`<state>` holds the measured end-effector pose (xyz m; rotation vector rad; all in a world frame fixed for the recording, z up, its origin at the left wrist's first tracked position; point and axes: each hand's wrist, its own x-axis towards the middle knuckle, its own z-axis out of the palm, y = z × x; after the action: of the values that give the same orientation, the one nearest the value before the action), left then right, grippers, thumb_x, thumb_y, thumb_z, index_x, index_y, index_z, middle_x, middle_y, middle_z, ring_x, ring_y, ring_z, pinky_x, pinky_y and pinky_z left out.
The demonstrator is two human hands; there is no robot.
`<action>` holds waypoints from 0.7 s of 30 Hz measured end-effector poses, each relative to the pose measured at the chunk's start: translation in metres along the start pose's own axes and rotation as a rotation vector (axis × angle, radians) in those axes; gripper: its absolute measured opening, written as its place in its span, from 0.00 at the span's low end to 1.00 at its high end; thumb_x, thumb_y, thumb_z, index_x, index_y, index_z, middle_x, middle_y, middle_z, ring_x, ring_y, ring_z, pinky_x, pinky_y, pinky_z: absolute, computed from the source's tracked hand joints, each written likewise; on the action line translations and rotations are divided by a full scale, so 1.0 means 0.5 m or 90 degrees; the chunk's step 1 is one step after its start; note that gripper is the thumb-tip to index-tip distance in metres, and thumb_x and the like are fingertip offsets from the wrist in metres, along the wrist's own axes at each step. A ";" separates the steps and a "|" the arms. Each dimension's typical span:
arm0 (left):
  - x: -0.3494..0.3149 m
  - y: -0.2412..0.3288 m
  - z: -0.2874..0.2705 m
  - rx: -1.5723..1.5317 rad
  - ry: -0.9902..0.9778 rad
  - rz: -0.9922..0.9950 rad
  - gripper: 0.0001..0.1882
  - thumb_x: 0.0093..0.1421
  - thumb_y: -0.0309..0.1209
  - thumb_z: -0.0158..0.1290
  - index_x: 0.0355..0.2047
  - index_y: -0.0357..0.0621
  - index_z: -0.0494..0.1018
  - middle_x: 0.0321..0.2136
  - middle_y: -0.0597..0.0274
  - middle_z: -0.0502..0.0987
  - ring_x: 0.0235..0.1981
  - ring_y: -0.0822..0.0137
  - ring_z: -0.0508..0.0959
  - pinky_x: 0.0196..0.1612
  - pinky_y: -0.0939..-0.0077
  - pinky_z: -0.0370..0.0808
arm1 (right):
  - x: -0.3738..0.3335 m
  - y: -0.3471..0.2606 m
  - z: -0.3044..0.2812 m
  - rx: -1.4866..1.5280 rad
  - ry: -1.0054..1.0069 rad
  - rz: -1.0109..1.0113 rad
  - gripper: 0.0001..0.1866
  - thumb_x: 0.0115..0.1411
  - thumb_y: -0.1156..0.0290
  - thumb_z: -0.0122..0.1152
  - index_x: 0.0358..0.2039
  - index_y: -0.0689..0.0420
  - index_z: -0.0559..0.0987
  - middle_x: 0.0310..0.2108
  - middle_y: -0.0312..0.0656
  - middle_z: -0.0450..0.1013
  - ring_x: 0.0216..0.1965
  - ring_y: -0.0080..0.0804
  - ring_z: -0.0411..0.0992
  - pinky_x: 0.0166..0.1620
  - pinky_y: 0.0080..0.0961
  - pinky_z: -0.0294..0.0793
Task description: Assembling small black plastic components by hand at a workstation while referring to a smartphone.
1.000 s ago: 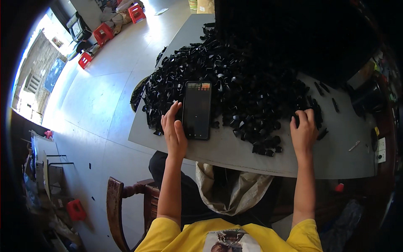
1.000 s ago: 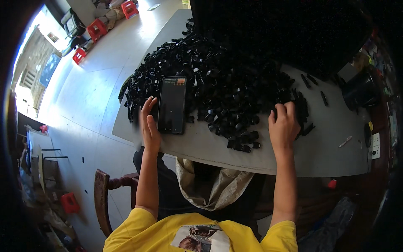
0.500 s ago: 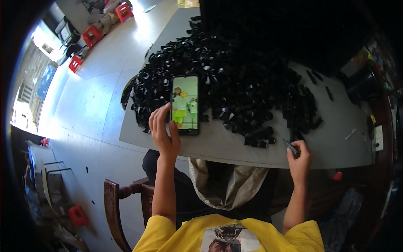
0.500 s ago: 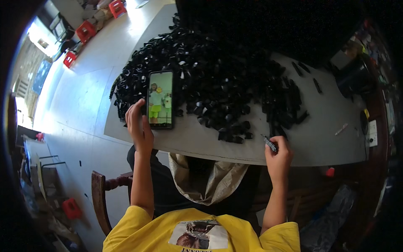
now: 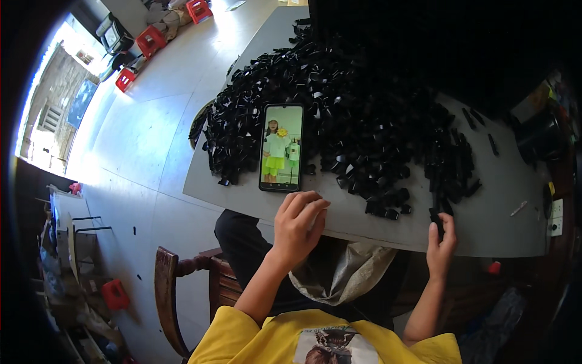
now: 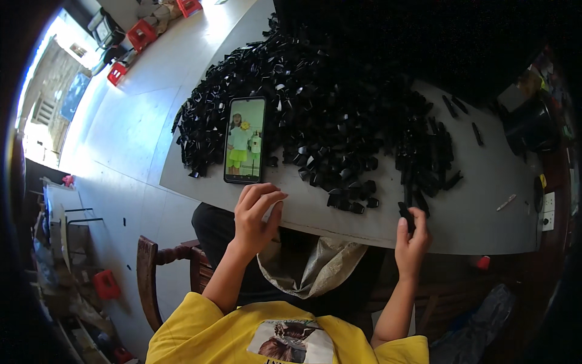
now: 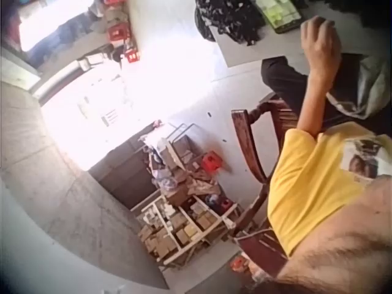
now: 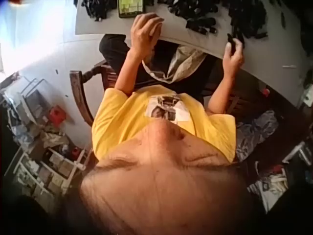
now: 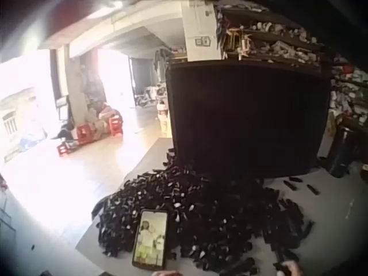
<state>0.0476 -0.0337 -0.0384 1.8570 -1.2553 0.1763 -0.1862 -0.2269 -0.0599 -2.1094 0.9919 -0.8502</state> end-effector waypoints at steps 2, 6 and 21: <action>-0.014 0.003 -0.008 -0.004 -0.014 -0.030 0.14 0.46 0.17 0.53 0.34 0.41 0.76 0.37 0.55 0.75 0.40 0.53 0.75 0.44 0.64 0.72 | -0.002 0.017 0.000 0.106 0.002 0.044 0.09 0.63 0.72 0.53 0.41 0.63 0.71 0.24 0.32 0.65 0.23 0.16 0.58 0.25 0.15 0.56; -0.007 -0.024 -0.034 0.076 0.023 -0.043 0.18 0.43 0.13 0.46 0.34 0.40 0.75 0.42 0.52 0.75 0.46 0.51 0.73 0.51 0.60 0.67 | -0.002 0.019 0.001 0.115 -0.009 0.073 0.09 0.64 0.72 0.52 0.42 0.63 0.71 0.25 0.33 0.66 0.24 0.16 0.60 0.26 0.15 0.58; 0.023 -0.062 -0.026 0.036 0.155 -0.096 0.20 0.48 0.14 0.44 0.42 0.39 0.72 0.46 0.50 0.73 0.49 0.51 0.72 0.54 0.63 0.66 | -0.007 0.019 0.010 0.122 0.039 0.056 0.09 0.65 0.73 0.51 0.41 0.64 0.72 0.24 0.31 0.65 0.26 0.14 0.60 0.29 0.12 0.58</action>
<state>0.0828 -0.0286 -0.0417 1.9046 -0.9502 0.3474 -0.1879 -0.2273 -0.0710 -1.8758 0.9855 -0.9320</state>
